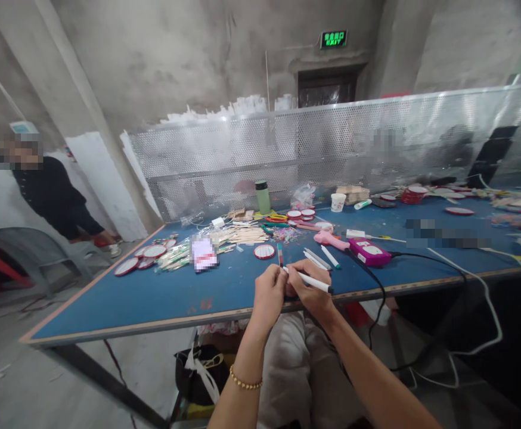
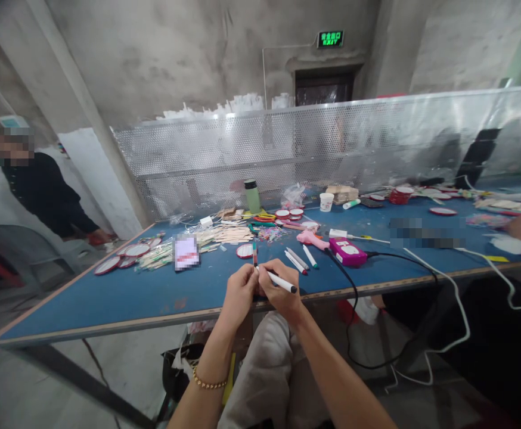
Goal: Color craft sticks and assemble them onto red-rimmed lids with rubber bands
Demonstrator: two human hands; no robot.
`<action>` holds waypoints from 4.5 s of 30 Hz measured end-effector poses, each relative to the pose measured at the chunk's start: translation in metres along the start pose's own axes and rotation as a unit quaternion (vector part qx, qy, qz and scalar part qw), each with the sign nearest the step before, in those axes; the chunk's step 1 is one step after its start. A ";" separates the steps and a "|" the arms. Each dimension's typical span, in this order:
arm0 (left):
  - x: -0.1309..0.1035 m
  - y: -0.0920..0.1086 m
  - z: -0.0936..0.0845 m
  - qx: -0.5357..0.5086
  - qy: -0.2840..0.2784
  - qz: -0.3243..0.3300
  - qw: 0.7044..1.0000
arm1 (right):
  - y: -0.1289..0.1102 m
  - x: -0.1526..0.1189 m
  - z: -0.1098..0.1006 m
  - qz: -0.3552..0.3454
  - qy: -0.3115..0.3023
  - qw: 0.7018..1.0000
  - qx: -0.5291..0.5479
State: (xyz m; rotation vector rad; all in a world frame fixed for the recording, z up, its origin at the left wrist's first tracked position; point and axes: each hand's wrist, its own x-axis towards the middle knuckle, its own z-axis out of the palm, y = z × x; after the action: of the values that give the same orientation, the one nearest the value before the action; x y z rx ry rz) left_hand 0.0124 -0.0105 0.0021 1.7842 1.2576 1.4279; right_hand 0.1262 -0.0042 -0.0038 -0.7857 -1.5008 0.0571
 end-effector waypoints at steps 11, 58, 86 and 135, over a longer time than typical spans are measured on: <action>0.000 0.000 0.000 -0.003 -0.005 -0.009 1.000 | 0.000 -0.001 0.001 -0.007 0.031 0.999 0.002; 0.008 0.002 -0.001 -0.234 -0.060 -0.145 0.960 | 0.002 0.012 -0.004 0.182 0.038 0.963 0.196; 0.014 -0.002 -0.002 -0.284 -0.122 -0.156 0.938 | 0.001 0.004 -0.010 0.136 0.009 0.971 0.194; 0.014 -0.006 0.019 -0.175 -0.082 -0.042 0.980 | 0.016 0.010 -0.017 0.022 -0.013 0.998 0.049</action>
State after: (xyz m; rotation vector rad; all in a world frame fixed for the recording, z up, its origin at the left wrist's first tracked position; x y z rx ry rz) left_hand 0.0282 0.0073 -0.0023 1.5543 0.9202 1.3292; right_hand 0.1497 0.0051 -0.0009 -0.7408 -1.4949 0.1731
